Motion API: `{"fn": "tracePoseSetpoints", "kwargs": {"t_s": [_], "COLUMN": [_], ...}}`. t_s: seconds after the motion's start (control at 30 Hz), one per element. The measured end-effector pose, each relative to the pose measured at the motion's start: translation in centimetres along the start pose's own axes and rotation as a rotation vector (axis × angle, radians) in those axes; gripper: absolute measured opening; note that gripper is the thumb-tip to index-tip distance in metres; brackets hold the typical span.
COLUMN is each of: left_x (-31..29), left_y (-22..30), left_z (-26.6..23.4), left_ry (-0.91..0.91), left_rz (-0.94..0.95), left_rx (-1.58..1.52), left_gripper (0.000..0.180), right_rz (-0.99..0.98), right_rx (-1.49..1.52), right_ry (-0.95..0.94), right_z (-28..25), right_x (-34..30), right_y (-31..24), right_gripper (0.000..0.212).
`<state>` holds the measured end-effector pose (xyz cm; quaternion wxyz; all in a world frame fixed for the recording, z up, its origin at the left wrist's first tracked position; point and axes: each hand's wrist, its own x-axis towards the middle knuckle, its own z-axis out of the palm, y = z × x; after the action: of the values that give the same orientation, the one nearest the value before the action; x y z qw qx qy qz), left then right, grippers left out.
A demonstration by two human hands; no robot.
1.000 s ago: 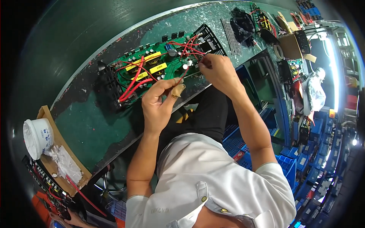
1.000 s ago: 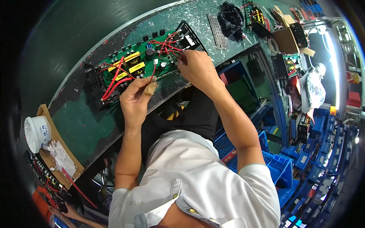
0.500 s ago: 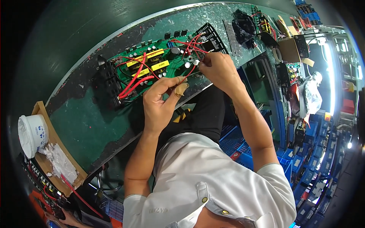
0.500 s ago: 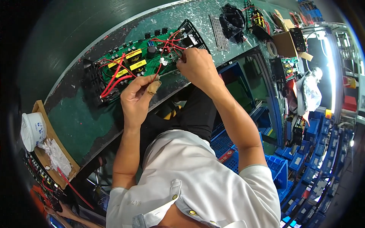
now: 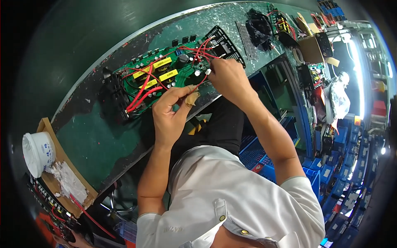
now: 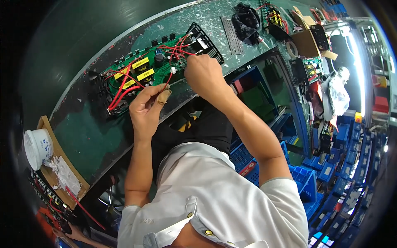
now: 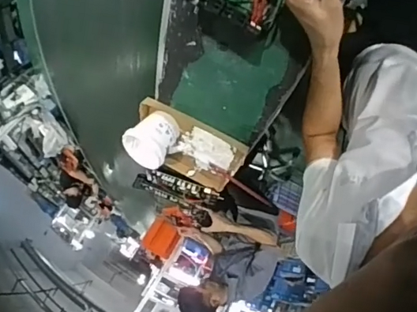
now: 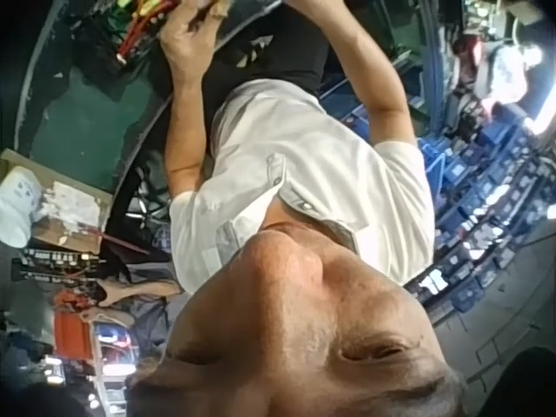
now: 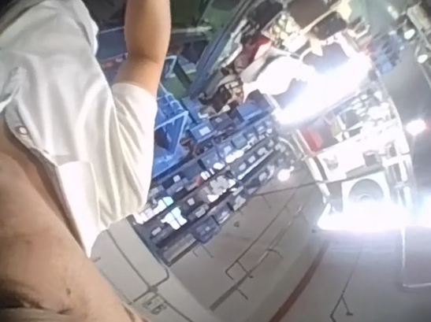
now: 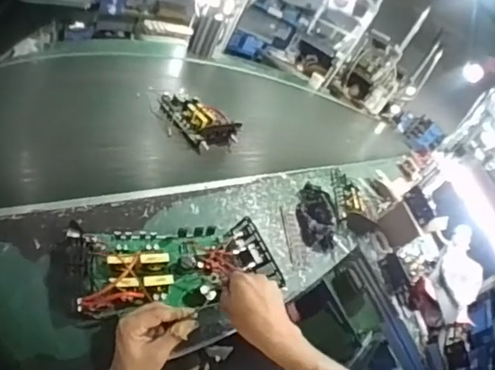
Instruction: Assembling electronic components onto printed circuit boards on a factory assembly line.
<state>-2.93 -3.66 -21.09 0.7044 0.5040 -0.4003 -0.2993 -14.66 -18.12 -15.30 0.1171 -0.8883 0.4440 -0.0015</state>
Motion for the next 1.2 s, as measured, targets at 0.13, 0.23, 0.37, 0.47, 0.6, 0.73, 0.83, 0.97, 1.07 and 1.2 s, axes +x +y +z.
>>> {"fn": "tracePoseSetpoints", "kwargs": {"t_s": [0.13, 0.23, 0.37, 0.47, 0.6, 0.73, 0.83, 0.97, 1.07, 1.2], "left_x": [0.9, 1.3, 2.1, 2.9, 3.0, -0.2, -1.0, -0.9, -0.9, -0.7], "left_y": [3.2, 5.1, 7.1, 7.6, 7.2, 3.7, 3.5, 2.9, 2.4, 3.0], "left_z": [-0.4, -1.6, -1.3, -1.3, 0.6, 0.7, 1.1, 1.1, 1.1, 1.7], "left_ry": [-0.16, -0.384, -0.649, -0.646, -0.048, 0.094, 0.002, -0.011, 0.017, -0.032], "left_rz": [0.079, 0.198, 0.246, 0.316, 0.511, 0.003, -0.378, -0.413, -0.267, -0.167], "left_rx": [0.298, 0.736, 0.97, 0.981, 0.845, 0.107, -0.175, -0.237, -0.075, 0.181], "left_gripper": [0.019, 0.015, 0.017, 0.024, 0.032, 0.026, 0.031, 0.031, 0.029, 0.03], "right_rz": [-0.082, -0.071, -0.301, -0.409, -0.009, 0.085, 0.087, 0.06, -0.031, -0.059], "right_rx": [0.064, 0.395, 0.565, 0.698, 1.51, 1.87, 1.891, 1.827, 1.619, 1.442], "right_ry": [-0.019, 0.015, -0.207, -0.188, -0.309, -0.169, -0.151, -0.064, -0.096, -0.181], "right_z": [0.4, -1.8, -4.3, -0.6, 0.1, 1.0, 1.4, 2.2, 2.6, 2.8], "right_x": [-0.4, -2.1, -6.4, -6.7, -4.9, -4.3, -4.3, -4.9, -5.3, -6.0], "right_y": [1.8, 2.2, 0.4, -0.2, 0.8, 0.2, -0.1, -0.4, -0.2, 0.8], "right_gripper": [0.018, 0.021, 0.025, 0.022, 0.013, 0.015, 0.015, 0.015, 0.015, 0.012]}}
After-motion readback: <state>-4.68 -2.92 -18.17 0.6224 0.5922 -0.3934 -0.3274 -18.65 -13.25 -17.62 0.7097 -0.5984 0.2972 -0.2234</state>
